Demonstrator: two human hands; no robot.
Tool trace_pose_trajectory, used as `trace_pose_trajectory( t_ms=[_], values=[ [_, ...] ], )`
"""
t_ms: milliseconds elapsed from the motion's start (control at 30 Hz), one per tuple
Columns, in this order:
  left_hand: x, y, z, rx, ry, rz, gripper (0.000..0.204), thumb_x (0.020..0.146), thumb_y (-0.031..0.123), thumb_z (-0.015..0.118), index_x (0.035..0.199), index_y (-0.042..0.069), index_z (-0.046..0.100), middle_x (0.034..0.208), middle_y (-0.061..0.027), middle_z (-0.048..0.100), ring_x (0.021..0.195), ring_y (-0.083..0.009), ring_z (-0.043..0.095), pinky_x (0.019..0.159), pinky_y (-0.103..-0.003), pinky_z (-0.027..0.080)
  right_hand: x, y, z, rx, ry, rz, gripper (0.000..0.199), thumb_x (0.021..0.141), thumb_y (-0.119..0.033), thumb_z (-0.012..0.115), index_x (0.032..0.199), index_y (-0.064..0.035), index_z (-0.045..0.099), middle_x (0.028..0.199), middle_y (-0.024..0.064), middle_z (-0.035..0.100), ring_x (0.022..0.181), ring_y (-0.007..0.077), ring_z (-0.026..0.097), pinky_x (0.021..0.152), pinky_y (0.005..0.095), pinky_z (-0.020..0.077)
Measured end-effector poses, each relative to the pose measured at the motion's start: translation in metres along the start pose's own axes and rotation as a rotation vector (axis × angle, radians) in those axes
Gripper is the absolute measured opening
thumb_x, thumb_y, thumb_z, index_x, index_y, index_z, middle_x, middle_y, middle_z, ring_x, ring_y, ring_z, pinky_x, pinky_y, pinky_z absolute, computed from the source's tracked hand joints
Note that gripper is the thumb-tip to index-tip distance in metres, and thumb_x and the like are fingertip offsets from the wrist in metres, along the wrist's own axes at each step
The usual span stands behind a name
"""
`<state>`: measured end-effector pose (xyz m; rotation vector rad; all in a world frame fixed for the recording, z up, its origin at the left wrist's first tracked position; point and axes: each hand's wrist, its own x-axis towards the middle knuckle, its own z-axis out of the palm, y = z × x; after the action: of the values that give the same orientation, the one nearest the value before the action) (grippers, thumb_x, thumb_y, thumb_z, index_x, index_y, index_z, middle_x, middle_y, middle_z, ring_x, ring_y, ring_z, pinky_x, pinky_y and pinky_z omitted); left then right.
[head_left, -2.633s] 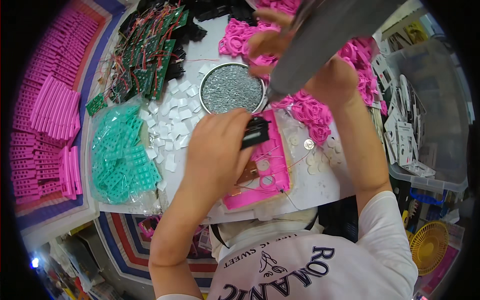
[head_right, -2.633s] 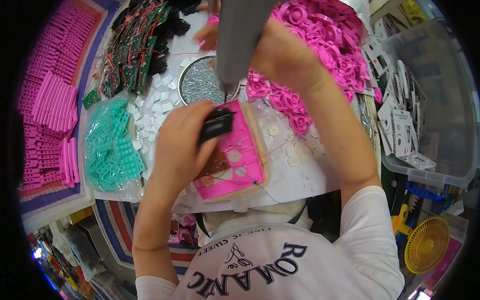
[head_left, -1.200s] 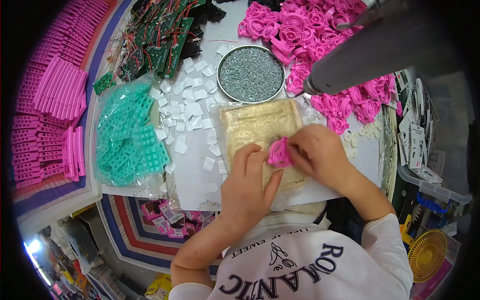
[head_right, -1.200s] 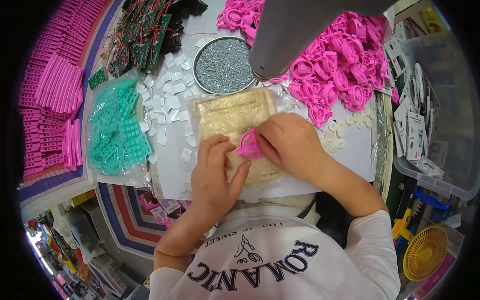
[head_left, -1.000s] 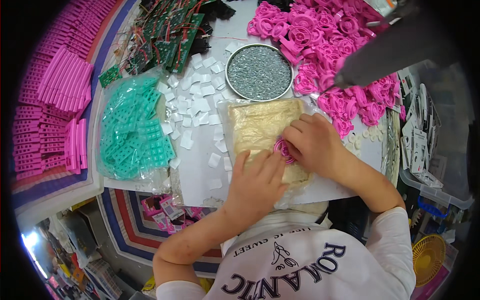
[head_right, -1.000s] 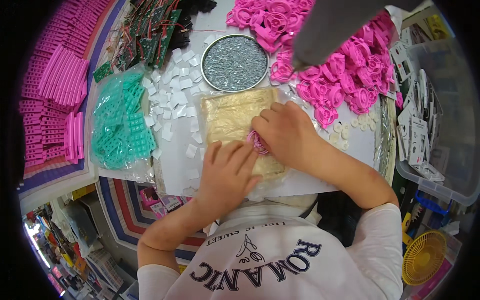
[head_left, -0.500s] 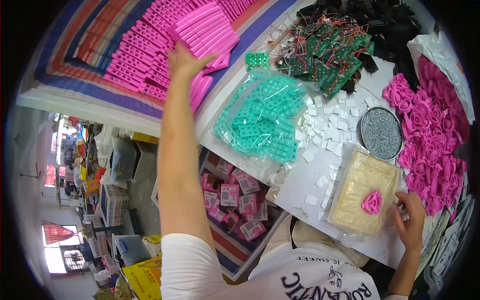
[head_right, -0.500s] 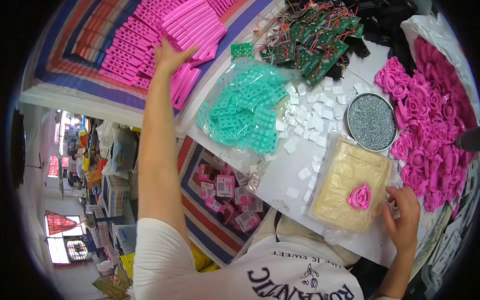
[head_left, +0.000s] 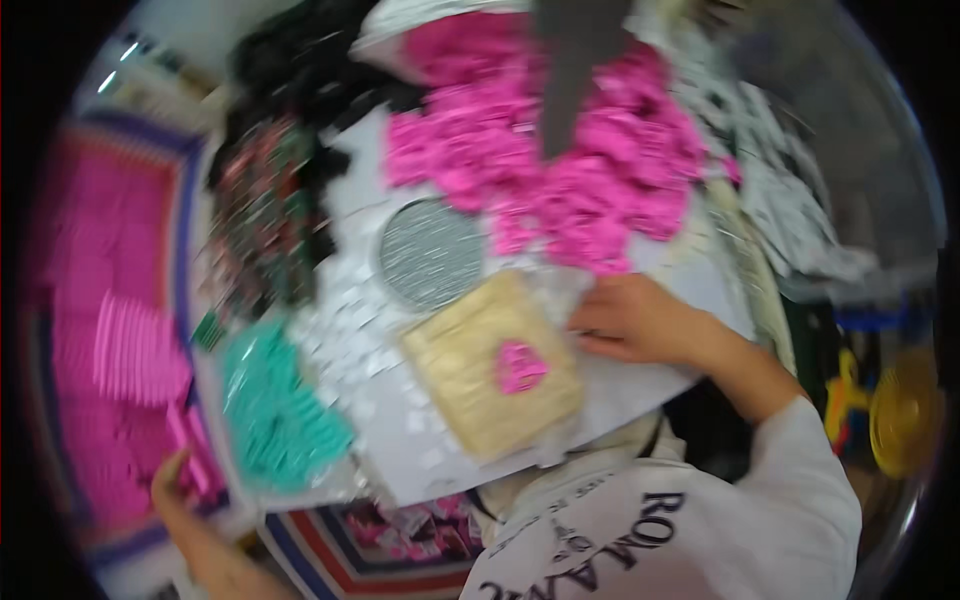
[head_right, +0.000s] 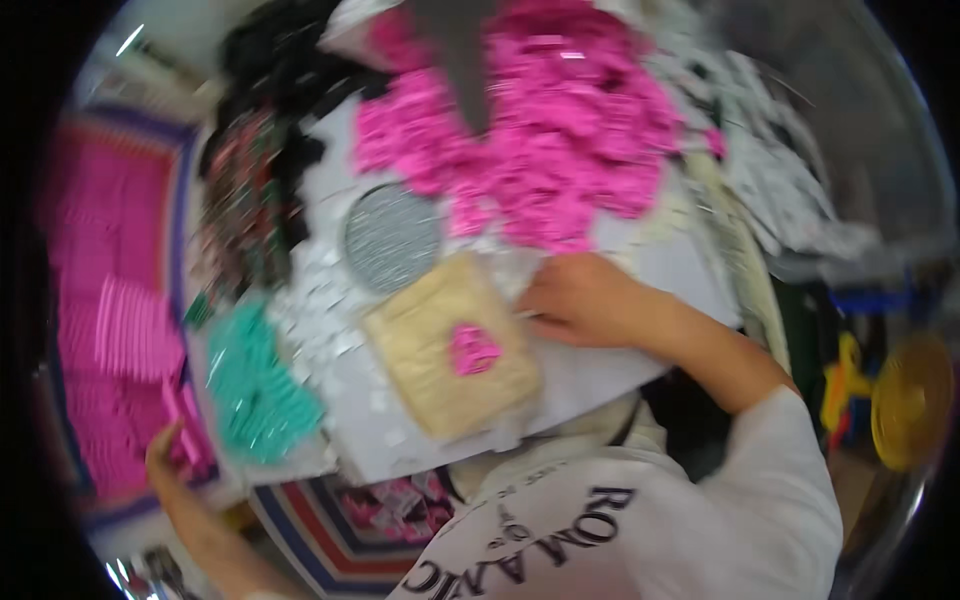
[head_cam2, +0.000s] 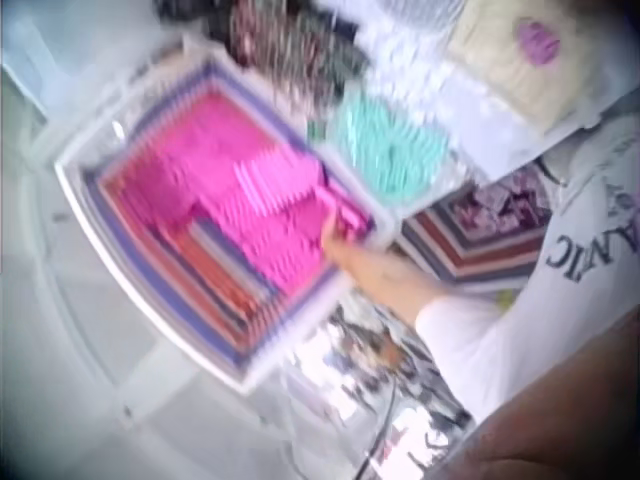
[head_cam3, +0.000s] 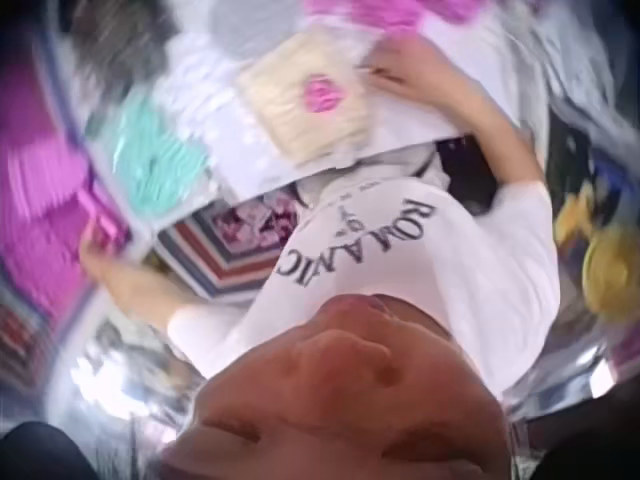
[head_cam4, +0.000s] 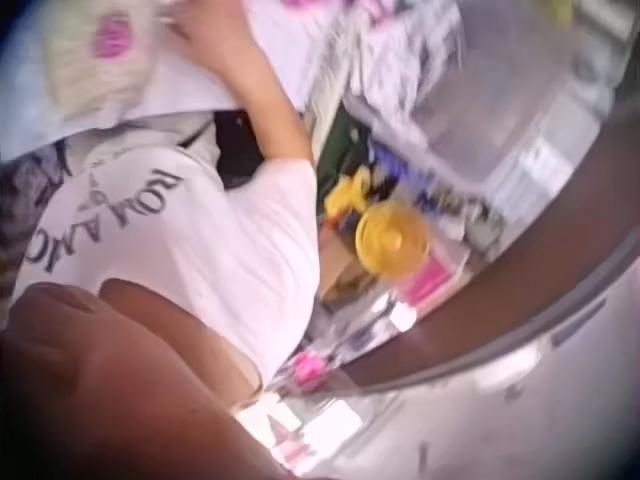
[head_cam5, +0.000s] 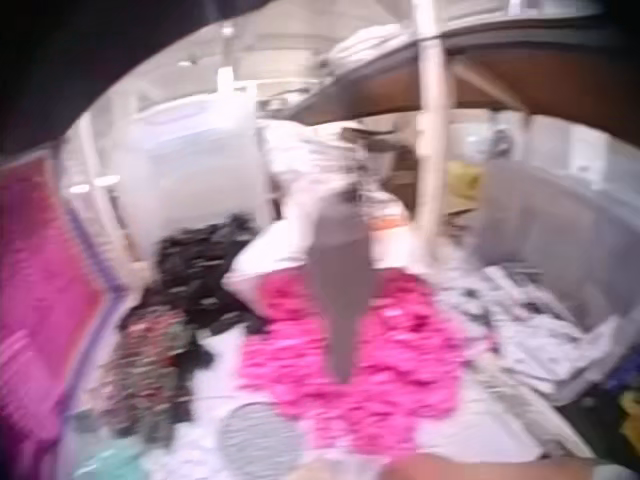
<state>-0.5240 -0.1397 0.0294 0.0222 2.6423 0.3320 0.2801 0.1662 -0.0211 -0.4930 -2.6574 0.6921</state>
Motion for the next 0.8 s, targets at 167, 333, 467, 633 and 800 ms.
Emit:
trace_pose_trajectory(
  t_ms=[167, 333, 467, 633, 800],
  values=[
    [0.004, 0.013, -0.015, -0.045, -0.271, 0.062, 0.068, 0.082, 0.053, 0.079, 0.138, 0.020, 0.060, 0.108, -0.0089, 0.064, 0.072, -0.0261, 0.059, 0.068, -0.041, 0.051, -0.017, -0.011, -0.019, -0.052, -0.002, 0.093, 0.019, 0.085, -0.019, 0.074, 0.102, -0.0108, 0.071, 0.090, 0.0075, 0.068, 0.082, 0.0283, 0.064, 0.072, 0.0427, 0.0529],
    [-0.180, 0.073, 0.049, -0.358, -0.264, 0.532, 0.062, 0.087, 0.044, 0.074, 0.140, 0.017, 0.057, 0.105, -0.0080, 0.064, 0.070, -0.0220, 0.057, 0.064, -0.037, 0.048, -0.055, 0.036, -0.088, -0.167, 0.349, 0.529, 0.026, 0.085, -0.018, 0.071, 0.109, -0.0066, 0.073, 0.093, 0.0094, 0.072, 0.085, 0.0283, 0.069, 0.077, 0.0381, 0.0544],
    [-0.290, 0.102, 0.121, -0.564, -0.552, 0.690, 0.057, 0.091, 0.036, 0.070, 0.141, 0.014, 0.055, 0.103, -0.0072, 0.064, 0.068, -0.0188, 0.055, 0.061, -0.034, 0.046, -0.081, 0.150, -0.163, -0.526, 0.638, 0.837, 0.040, 0.082, -0.015, 0.070, 0.121, -0.0065, 0.070, 0.104, 0.0145, 0.072, 0.094, 0.0321, 0.068, 0.084, 0.0410, 0.0548],
    [-0.378, 0.099, 0.209, -0.818, -1.069, 0.590, 0.051, 0.096, 0.027, 0.065, 0.143, 0.010, 0.053, 0.101, -0.0063, 0.063, 0.065, -0.0147, 0.052, 0.058, -0.029, 0.043, -0.095, 0.261, -0.176, -0.805, 0.320, 0.940, 0.060, 0.078, -0.012, 0.071, 0.137, -0.0126, 0.059, 0.119, 0.0177, 0.071, 0.127, 0.0438, 0.052, 0.097, 0.0502, 0.0524],
    [-0.422, 0.073, 0.256, -0.969, -1.246, 0.399, 0.046, 0.102, 0.017, 0.059, 0.145, 0.006, 0.050, 0.099, -0.0053, 0.063, 0.062, -0.0106, 0.050, 0.054, -0.025, 0.040, -0.119, 0.286, -0.204, -0.923, 0.962, 0.859, 0.031, 0.085, -0.011, 0.057, 0.107, -0.0061, 0.077, 0.103, 0.0181, 0.076, 0.097, 0.0389, 0.071, 0.090, 0.0469, 0.0541]
  ],
)
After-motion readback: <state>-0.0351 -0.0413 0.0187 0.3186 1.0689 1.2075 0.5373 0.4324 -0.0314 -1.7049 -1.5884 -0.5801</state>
